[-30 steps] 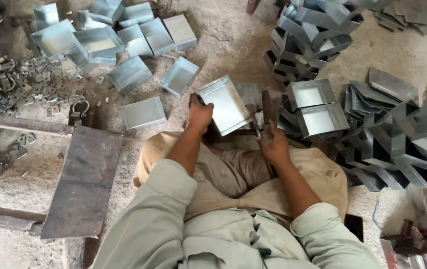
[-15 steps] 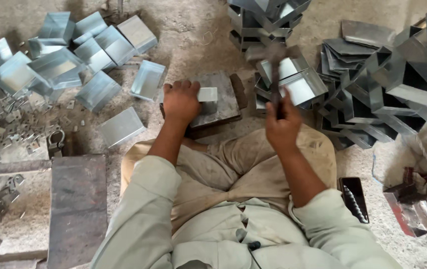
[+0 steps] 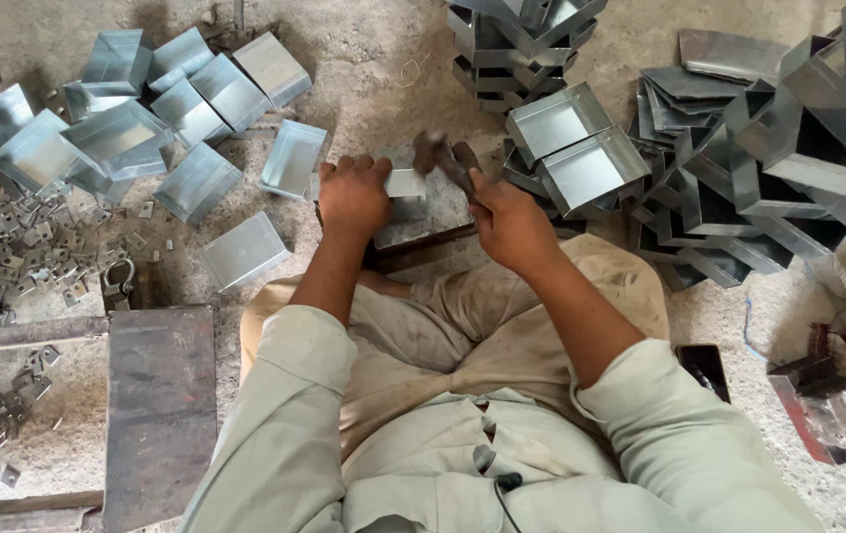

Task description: The person sits cross-legged on the floor and uses a hammer to strike the edges of small rectangular metal boxes placed on a wooden block. They repeatedly pick up a box, position it on the block, hammer it, and then move it to a pile of finished items.

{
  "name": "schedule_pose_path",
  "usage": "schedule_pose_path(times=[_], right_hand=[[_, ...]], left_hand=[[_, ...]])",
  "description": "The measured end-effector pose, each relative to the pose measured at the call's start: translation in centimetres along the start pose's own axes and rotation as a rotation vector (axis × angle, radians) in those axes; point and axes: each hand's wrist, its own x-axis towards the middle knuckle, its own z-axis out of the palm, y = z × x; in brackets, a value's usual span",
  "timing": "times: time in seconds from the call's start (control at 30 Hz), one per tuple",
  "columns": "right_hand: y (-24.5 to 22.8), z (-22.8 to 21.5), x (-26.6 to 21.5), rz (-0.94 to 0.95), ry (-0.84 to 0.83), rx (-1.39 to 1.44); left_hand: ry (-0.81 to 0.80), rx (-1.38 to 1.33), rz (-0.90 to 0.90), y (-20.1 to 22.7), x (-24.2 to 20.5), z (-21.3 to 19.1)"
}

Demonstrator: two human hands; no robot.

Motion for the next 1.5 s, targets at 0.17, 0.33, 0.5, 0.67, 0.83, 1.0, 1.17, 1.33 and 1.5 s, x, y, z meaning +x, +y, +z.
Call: schedule_pose_path(times=[0.17,0.33,0.5,0.67,0.83,1.0,1.17,1.33,1.5], right_hand=[[0.3,-1.2,0.6,0.136,0.058,0.115],[-0.2,-0.8,0.6,0.02,0.16,0.226],[0.0,0.3,0.1,0.174,-0.105,0.153],[-0.5,0.9,-1.0,0.156,-0.012,0.28],[-0.1,0.8,-1.5,0.187,-0.104,0.211],[0.0,-1.0,-2.0,0.205,0.063,0.239],[-1.1,-6.7,0.3,0.28,0.089,0.101],[-4.7,-12.0,4.6,-0.188,0.442,0.268],[-5.5,-8.9,6.4,-0.22,0.51,0.709]], left_hand=[[-0.035,-0.006,-0.008,0.2,0.3,-0.4],[-0.037,0.001,-0.013,0.3,0.2,-0.8],[-0.026,0.007,-0.021,0.4,0.0,0.0],[0.044,-0.001,-0.002,0.1,-0.4,0.9],[0.027,0.003,-0.03,0.6,0.2,0.8],[0.336,-0.289,-0.055,0.9,-0.7,0.8],[0.477,-0.798,-0.182,2.2,-0.2,5.6],[0.525,-0.841,-0.124,3.5,-1.2,10.5],[0.461,-0.811,-0.158,3.7,-0.9,11.6]])
